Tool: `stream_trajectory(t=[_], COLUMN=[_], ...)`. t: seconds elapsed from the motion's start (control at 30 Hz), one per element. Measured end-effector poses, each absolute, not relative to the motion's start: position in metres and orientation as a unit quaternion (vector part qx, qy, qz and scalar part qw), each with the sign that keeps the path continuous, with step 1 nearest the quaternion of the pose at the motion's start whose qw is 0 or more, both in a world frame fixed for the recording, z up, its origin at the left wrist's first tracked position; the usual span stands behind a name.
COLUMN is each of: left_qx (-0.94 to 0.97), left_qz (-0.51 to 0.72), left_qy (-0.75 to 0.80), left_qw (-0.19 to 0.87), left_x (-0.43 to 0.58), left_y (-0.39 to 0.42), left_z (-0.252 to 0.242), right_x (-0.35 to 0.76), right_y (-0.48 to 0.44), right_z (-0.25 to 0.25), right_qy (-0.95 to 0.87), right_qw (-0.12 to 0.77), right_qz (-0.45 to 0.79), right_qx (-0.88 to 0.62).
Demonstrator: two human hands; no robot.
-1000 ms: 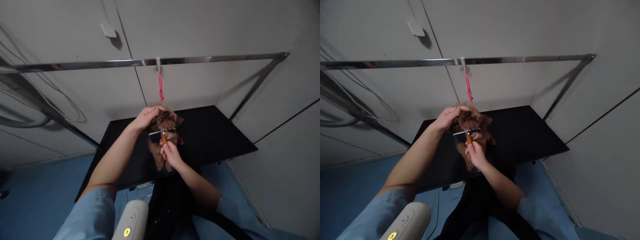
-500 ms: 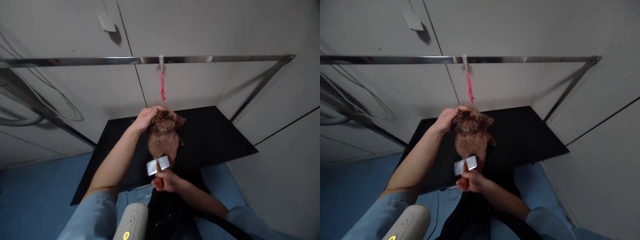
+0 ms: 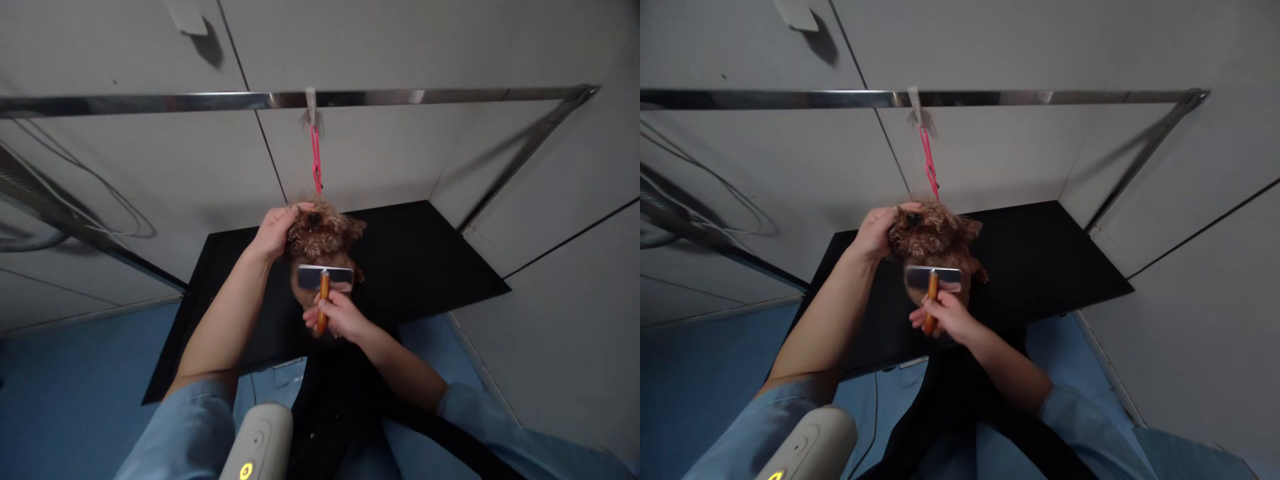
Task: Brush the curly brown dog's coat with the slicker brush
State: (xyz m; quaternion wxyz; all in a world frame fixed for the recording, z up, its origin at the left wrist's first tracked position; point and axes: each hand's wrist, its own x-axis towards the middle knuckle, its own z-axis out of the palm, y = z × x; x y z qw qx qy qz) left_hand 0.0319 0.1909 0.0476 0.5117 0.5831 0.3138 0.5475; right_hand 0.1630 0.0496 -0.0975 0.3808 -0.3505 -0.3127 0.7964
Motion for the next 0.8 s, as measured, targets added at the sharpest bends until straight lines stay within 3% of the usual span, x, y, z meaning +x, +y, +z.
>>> stream_trajectory(t=[0.07, 0.17, 0.23, 0.4, 0.57, 0.73, 0.8], left_qx=[0.578, 0.57, 0.571, 0.578, 0.572, 0.581, 0.581], left_qz=[0.552, 0.554, 0.556, 0.566, 0.565, 0.571, 0.573], left_qy=[0.321, 0.334, 0.332, 0.313, 0.332, 0.321, 0.322], left_qw=[0.509, 0.506, 0.505, 0.498, 0.493, 0.483, 0.481], left_x=[0.032, 0.031, 0.031, 0.032, 0.032, 0.031, 0.029], left_y=[0.19, 0.19, 0.19, 0.192, 0.194, 0.197, 0.198], left_z=[0.047, 0.047, 0.047, 0.043, 0.04, 0.037, 0.035], right_x=[0.163, 0.162, 0.162, 0.168, 0.168, 0.179, 0.181], right_y=[0.05, 0.04, 0.038, 0.054, 0.044, 0.059, 0.059], right_z=[-0.102, -0.111, -0.108, -0.098, -0.111, -0.101, -0.105], right_qy=[-0.317, -0.273, -0.269, -0.327, -0.264, -0.336, -0.329], right_qw=[0.391, 0.282, 0.257, 0.402, 0.274, 0.397, 0.387], right_qz=[0.774, 0.826, 0.849, 0.77, 0.837, 0.777, 0.771], right_qx=[-0.385, -0.404, -0.376, -0.373, -0.394, -0.356, -0.383])
